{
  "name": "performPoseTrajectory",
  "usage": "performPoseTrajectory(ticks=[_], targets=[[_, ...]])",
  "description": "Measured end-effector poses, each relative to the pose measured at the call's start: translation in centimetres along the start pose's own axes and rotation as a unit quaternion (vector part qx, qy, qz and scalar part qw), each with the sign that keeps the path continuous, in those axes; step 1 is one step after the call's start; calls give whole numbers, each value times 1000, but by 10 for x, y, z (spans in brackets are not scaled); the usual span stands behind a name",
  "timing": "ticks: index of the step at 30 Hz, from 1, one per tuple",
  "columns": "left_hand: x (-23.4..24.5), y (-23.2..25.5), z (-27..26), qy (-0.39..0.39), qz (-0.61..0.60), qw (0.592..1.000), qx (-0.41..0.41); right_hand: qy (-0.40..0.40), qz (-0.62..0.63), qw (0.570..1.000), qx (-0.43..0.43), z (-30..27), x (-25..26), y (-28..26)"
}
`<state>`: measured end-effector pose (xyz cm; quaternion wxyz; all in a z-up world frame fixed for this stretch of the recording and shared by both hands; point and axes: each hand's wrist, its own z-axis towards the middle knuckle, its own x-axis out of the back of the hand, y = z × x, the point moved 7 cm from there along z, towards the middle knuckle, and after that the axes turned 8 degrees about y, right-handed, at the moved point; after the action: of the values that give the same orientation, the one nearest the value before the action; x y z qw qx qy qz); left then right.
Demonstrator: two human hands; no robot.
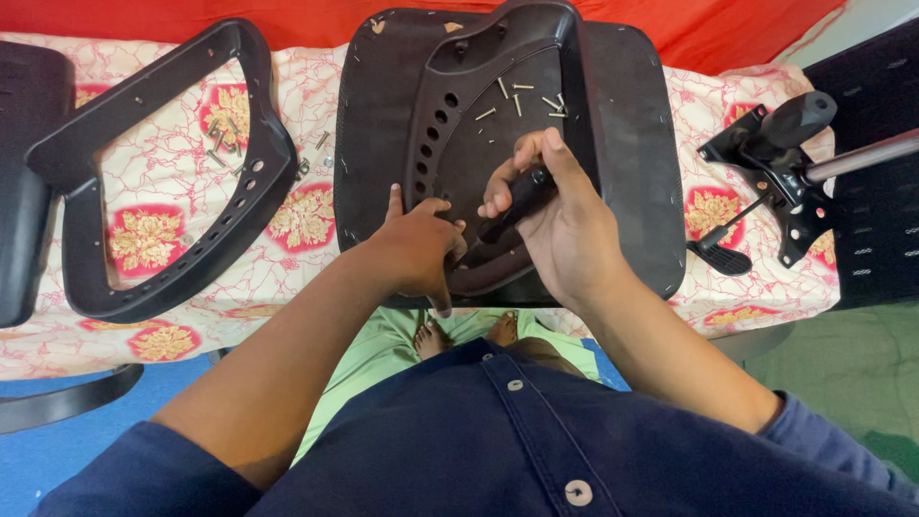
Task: The person uses a screwdriver to fasten screws into a black plastic chair seat, securing it to a frame. They repeatedly insert and tighten screws along the edge of the seat while holding the frame in place.
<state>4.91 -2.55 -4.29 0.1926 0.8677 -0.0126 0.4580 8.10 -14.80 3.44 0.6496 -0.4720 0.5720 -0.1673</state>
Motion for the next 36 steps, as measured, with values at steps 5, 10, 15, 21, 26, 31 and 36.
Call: performPoseTrajectory(ticks=[5,10,15,21,26,31,36], targets=[[-1,0,1,2,4,1000,-1,-7,-55,998,10,0,-8,0],[-4,-2,4,1,10,1000,-7,-13,-78,997,17,4,-11,-2],[-8,-3,5,-14,8,1000,-1,-16,-36,999,-18,6,-11,2],[-7,-2,5,-16,18,1000,1,-16,-41,999,-5,4,-13,1],[-6,-2,5,-6,10,1000,2,-25,-77,997,-16,4,-11,3],[-5,-2,7,-10,9,1000,0,-49,-58,997,-13,11,-12,8],[-8,-4,9,-12,14,1000,-9,-47,-30,998,-12,12,-15,7]])
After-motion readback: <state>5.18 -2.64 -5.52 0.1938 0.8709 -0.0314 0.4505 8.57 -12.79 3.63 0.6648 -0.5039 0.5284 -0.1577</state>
